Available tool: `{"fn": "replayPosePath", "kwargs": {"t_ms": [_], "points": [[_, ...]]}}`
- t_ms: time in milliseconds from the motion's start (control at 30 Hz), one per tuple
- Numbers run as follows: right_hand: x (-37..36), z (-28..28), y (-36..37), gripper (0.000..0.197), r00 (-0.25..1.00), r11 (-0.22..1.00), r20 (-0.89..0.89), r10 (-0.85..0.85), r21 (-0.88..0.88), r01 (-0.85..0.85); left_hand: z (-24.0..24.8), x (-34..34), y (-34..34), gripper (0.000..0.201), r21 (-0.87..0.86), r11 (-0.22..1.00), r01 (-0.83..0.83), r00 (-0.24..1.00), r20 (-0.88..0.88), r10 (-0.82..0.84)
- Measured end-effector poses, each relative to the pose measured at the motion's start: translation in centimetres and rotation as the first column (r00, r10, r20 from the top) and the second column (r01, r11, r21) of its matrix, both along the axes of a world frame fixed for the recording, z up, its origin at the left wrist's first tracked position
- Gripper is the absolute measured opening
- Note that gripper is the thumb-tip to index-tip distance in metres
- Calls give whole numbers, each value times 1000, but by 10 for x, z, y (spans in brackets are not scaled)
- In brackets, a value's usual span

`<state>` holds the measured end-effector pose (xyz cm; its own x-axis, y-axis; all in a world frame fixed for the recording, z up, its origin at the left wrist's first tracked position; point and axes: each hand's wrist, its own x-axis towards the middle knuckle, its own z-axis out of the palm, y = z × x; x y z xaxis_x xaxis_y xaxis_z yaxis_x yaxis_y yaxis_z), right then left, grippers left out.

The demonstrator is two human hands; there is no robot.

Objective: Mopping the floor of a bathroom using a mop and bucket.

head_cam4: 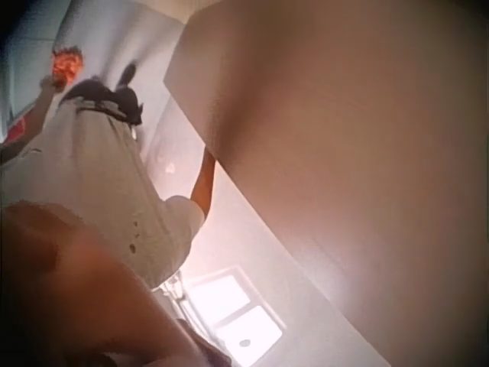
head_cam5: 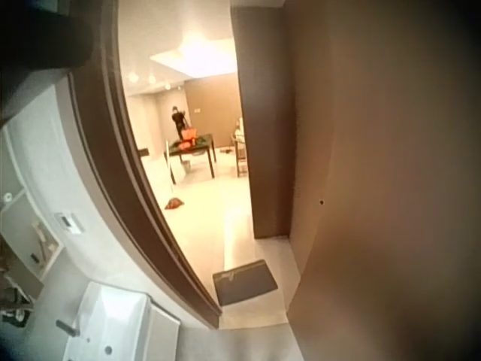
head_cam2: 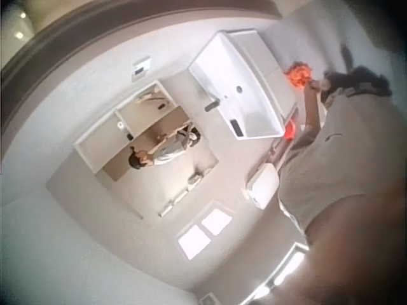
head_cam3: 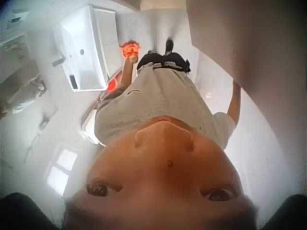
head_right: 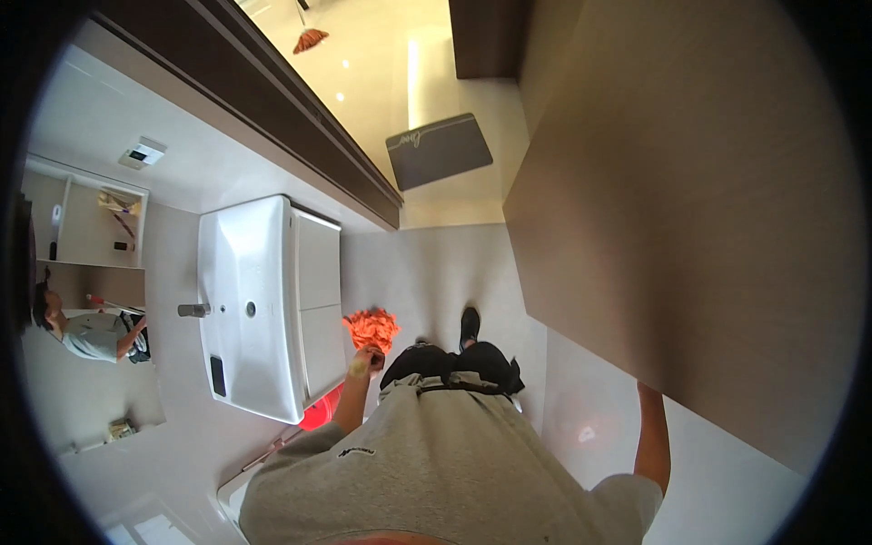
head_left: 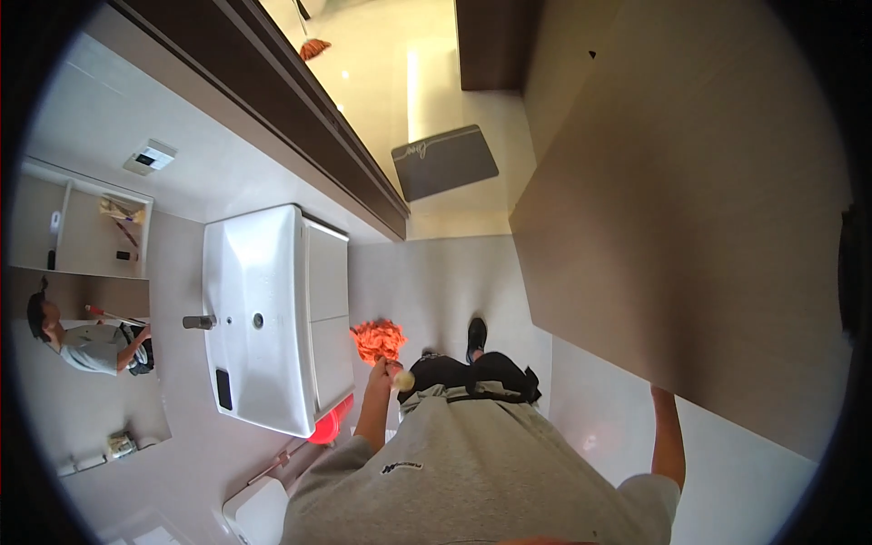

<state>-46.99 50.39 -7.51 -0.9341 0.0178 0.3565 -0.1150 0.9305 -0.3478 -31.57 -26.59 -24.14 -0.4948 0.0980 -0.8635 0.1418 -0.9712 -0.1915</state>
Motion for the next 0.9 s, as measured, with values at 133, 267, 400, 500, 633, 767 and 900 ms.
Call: {"fn": "replayPosePath", "kwargs": {"t_ms": [133, 267, 400, 500, 633, 767, 900], "points": [[-9, -32, 35, 34, 999, 998, -36, -29, -61, 26, -4, -60, 15, 22, -18, 976, 216, 909, 369, -194], [26, -50, 85, 34, 992, 988, -55, -118, -106, 112, -30, -103, 11, 21, 120, 971, 206, 921, 313, -234], [22, -61, 68, 35, 980, 971, -7, -200, -137, 197, -52, -110, 14, 19, 16, 967, 254, 912, 330, -245], [13, -33, 50, 35, 975, 969, 37, -219, -112, 222, -84, -131, 16, 19, 58, 960, 274, 939, 200, -280], [45, 4, 6, 47, 733, 776, 546, -406, 630, -40, -78, -116, -6, 18, 116, 988, 98, 986, 121, -112], [134, 110, -99, 60, 762, 596, 596, -254, 717, -362, 102, -161, 44, 24, 51, 980, 194, 975, 101, -198], [85, 70, -180, 60, 218, 672, 874, 434, -475, 568, 95, -167, 62, 24, 352, 906, 234, 968, -171, -184]]}}
